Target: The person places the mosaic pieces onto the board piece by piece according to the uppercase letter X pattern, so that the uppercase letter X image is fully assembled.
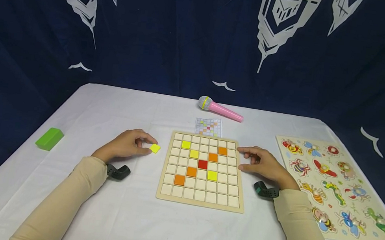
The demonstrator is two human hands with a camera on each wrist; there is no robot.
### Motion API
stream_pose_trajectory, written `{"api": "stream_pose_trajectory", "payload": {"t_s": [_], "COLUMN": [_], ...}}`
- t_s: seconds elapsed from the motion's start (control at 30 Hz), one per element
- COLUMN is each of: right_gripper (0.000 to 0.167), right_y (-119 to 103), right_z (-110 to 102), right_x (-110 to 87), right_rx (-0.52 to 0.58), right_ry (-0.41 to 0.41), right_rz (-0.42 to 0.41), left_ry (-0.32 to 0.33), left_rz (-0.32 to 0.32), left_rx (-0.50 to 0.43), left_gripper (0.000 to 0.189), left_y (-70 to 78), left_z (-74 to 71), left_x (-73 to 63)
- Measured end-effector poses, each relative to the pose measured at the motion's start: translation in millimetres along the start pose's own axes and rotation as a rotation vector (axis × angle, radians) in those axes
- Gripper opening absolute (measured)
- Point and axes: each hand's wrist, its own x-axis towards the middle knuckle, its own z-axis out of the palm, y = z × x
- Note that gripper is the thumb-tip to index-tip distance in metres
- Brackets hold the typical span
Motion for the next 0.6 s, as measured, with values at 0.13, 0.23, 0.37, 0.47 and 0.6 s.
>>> {"api": "stream_pose_trajectory", "payload": {"t_s": [0.13, 0.23, 0.37, 0.47, 0.6], "right_gripper": [0.061, 0.062, 0.062, 0.062, 0.061], "right_y": [1, 1, 1, 1, 1], "right_z": [0, 0, 0, 0, 0], "right_x": [0.6, 0.9, 0.8, 0.5, 0.3], "right_rx": [-0.004, 0.002, 0.007, 0.005, 0.009], "right_ry": [-0.001, -0.002, -0.002, -0.001, -0.003], "right_rz": [0.0, 0.002, 0.003, 0.003, 0.001], "left_ry": [0.013, 0.019, 0.03, 0.041, 0.049], "left_rz": [-0.011, -0.025, -0.036, -0.04, -0.048], "left_rx": [0.007, -0.004, -0.042, -0.061, -0.064], "left_gripper": [0.031, 0.029, 0.027, 0.026, 0.027], "left_y": [0.1, 0.7, 2.4, 5.3, 10.4], "left_z": [1.8, 3.1, 3.5, 2.9, 2.3], "left_x": [0.8, 1.0, 1.2, 1.5, 1.4]}}
